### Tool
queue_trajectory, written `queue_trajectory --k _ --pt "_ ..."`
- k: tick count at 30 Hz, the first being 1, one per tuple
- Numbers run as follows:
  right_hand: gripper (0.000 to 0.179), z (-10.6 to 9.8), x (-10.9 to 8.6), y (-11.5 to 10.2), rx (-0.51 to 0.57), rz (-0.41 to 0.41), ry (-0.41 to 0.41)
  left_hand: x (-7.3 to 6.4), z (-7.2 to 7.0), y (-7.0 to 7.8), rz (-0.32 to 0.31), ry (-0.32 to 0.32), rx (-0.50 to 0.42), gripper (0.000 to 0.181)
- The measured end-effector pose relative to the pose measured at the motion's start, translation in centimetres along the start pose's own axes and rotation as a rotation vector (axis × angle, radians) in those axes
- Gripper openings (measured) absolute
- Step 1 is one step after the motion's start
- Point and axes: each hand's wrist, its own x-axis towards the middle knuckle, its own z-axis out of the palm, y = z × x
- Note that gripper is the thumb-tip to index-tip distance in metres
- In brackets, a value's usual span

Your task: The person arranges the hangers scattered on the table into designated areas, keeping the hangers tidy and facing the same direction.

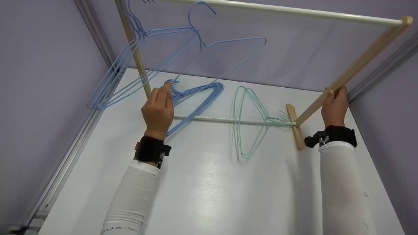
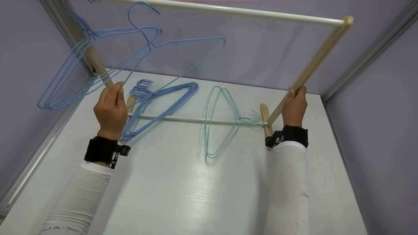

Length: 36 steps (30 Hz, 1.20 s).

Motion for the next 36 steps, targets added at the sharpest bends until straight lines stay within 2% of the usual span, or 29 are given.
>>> queue_trajectory --k 8,15,36 --pt "0.045 -0.2 0.3 0.2 0.011 0.005 -0.016 1.5 -0.3 0.6 0.004 0.066 -0.016 0.019" --pt "0.045 0.0 0.4 0.3 0.010 0.014 -0.015 2.1 -0.9 0.4 -0.046 0.052 -0.031 0.019" --pt "0.046 -0.1 0.1 0.3 0.002 0.005 -0.014 1.5 -2.1 -2.1 -0.174 0.032 0.034 0.023"
